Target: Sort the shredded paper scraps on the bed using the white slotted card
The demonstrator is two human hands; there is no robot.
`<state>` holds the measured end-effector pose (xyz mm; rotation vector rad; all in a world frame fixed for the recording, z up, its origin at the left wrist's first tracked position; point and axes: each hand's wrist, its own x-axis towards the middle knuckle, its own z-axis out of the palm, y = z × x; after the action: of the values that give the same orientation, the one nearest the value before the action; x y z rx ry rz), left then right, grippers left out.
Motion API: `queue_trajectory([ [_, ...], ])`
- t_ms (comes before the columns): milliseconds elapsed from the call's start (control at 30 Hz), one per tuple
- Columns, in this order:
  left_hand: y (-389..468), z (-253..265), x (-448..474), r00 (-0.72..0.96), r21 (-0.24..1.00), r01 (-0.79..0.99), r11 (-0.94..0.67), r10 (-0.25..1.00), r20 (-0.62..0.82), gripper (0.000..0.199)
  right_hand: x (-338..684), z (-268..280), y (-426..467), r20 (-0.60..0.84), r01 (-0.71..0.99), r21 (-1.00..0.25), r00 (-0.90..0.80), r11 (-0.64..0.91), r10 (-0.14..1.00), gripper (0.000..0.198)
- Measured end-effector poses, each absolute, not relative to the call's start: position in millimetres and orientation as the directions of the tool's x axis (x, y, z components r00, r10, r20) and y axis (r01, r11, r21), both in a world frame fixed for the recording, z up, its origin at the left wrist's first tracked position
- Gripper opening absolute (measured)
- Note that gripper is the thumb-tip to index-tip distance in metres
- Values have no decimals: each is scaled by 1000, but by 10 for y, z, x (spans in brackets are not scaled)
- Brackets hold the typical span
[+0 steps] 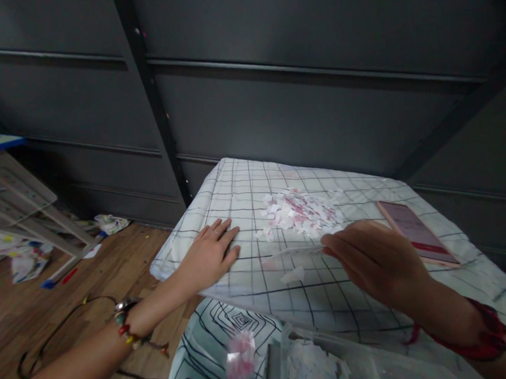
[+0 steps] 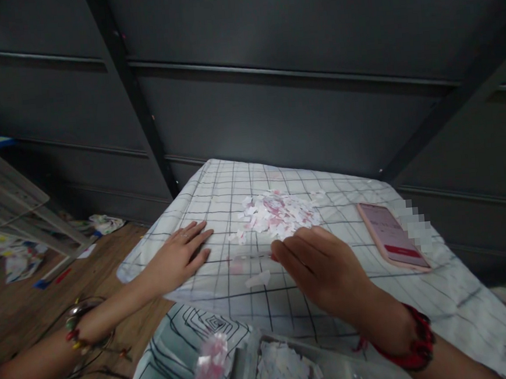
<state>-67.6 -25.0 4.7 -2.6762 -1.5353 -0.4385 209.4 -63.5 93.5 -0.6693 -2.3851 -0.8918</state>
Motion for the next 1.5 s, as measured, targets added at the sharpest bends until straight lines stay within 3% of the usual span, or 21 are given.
queue_trajectory([
  [233,-248,28,-687,475,128,844,-521,837,272,43,1965,972,-646,615,618,522,-750,588,242,12],
  [533,-263,55,-682,475,116,849,-515,842,256,42,1945,990,-788,593,579,509,-772,637,229,11],
  [767,-260,44,-680,465,143,848,-510,846,262,41,1971,997,-1029,561,693,507,-717,512,414,11],
  [933,-263,58,-688,469,146,846,-513,845,257,41,1876,985,-1146,549,720,493,-693,488,467,15],
  [1133,-276,60,-694,468,156,834,-530,827,310,37,1732,1055,-1179,565,688,444,-712,574,417,17],
  [1333,-275,29,-698,462,190,817,-545,814,352,35,1774,1135,-1206,563,688,457,-714,564,415,17],
  [1500,-285,69,-690,465,157,833,-530,826,319,36,1932,1056,-1269,584,665,455,-725,592,365,14],
])
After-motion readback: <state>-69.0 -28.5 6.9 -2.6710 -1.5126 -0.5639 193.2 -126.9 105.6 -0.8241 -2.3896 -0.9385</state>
